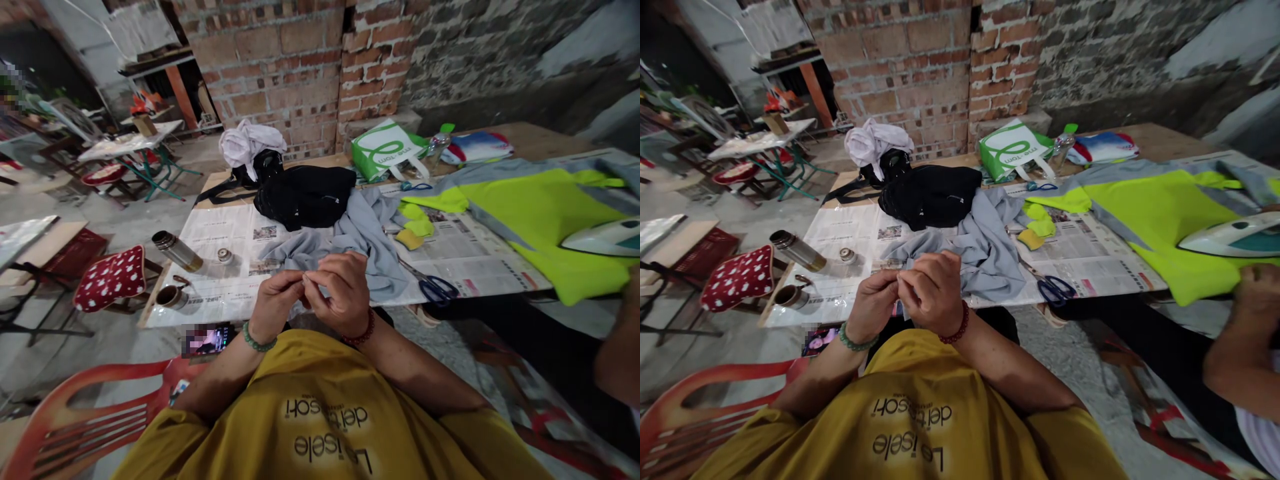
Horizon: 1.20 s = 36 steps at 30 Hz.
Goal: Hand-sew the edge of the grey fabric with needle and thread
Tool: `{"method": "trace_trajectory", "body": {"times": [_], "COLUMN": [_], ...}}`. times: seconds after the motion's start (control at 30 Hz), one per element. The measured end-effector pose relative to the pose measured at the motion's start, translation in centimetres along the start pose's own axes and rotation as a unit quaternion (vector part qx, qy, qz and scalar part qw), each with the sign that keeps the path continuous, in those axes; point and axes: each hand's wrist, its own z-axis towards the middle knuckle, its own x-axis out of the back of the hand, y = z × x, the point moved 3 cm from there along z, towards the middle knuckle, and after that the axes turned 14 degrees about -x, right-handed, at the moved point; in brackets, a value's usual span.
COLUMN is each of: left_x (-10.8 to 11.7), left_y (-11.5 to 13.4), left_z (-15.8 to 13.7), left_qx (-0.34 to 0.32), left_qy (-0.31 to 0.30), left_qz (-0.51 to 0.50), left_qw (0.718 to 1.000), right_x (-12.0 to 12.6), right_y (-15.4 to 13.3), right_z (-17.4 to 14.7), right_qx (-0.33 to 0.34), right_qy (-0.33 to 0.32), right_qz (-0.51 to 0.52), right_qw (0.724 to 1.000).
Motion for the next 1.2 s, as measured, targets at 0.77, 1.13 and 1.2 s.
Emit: {"method": "trace_trajectory", "body": {"times": [0.77,1.13,1.2], "left_x": [-0.39,-0.53,-0.55], "left_y": [-0.09,0.57,0.68], "left_z": [0.25,0.33,0.38], "left_qx": [-0.022,-0.076,-0.090], "left_qy": [-0.011,-0.022,-0.025], "left_qz": [0.010,0.058,0.069], "left_qw": [1.000,0.995,0.993], "right_x": [0.13,-0.08,-0.07], "right_y": [0.34,0.34,0.36], "right_z": [-0.08,-0.07,-0.09], "right_qx": [0.003,0.000,0.001], "right_qy": [0.018,0.015,0.018], "right_qz": [0.005,0.002,0.008], "right_qw": [1.000,1.000,1.000]}}
